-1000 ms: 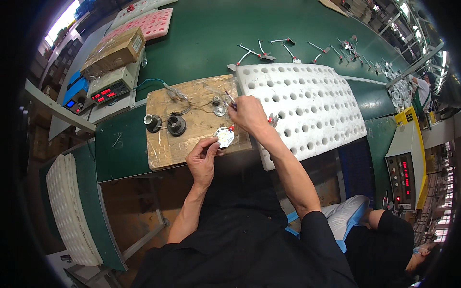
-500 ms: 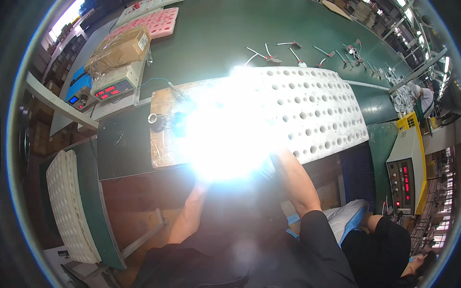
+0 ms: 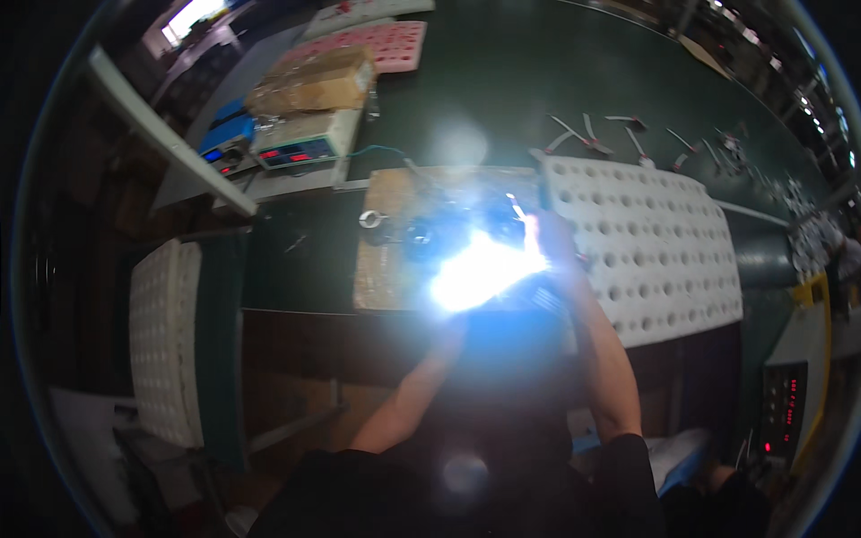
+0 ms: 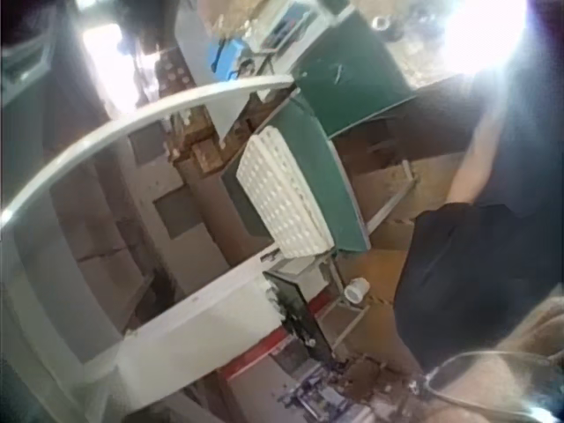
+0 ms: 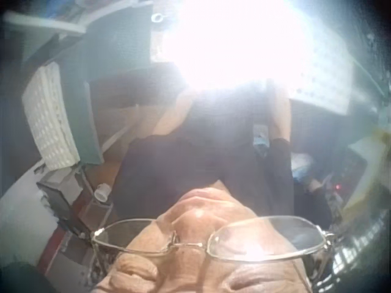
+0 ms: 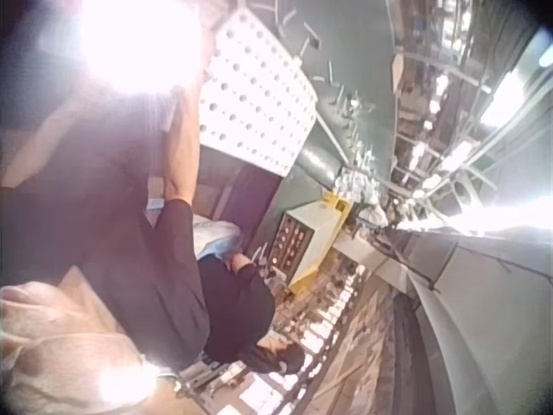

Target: The person tests LED light components by holding their wires against electrical testing contacts on a board by hand to illuminate them, then places the tested components onto the conveyor belt.

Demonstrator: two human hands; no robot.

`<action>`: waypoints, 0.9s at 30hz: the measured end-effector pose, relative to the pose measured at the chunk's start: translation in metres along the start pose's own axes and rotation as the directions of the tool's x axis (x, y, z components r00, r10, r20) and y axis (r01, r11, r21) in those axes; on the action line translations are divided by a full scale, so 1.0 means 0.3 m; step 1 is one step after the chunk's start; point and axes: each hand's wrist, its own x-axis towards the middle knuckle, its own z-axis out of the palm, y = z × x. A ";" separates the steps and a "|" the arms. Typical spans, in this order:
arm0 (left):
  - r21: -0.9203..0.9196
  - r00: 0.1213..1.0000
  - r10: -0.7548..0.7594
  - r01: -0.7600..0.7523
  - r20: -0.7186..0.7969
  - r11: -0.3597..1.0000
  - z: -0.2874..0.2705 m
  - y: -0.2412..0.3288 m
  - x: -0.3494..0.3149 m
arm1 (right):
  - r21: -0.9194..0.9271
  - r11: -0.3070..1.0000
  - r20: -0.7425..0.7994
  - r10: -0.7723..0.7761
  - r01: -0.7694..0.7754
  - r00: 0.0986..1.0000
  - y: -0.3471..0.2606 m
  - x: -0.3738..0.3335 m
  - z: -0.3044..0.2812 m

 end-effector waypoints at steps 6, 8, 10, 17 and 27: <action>-0.616 0.987 0.157 -0.101 0.037 0.781 0.022 0.017 -0.018 | 0.032 0.999 -0.132 -0.022 0.026 0.991 -0.010 -0.017 -0.001; -0.609 0.985 0.172 -0.118 0.031 0.785 0.023 0.014 -0.015 | 0.038 0.999 -0.128 0.011 -0.007 0.992 -0.010 -0.021 -0.001; -0.603 0.982 0.187 -0.132 0.028 0.787 0.026 0.007 -0.012 | 0.027 1.000 -0.122 0.007 -0.004 0.993 -0.008 -0.022 -0.002; -0.581 0.981 0.189 -0.125 0.051 0.804 0.018 0.015 -0.011 | 0.016 0.999 -0.074 0.033 -0.032 0.997 0.005 -0.010 0.007; -0.238 0.994 0.064 -0.042 0.087 0.970 -0.052 0.161 -0.053 | 0.038 0.997 -0.052 0.069 -0.067 0.996 -0.001 -0.008 0.006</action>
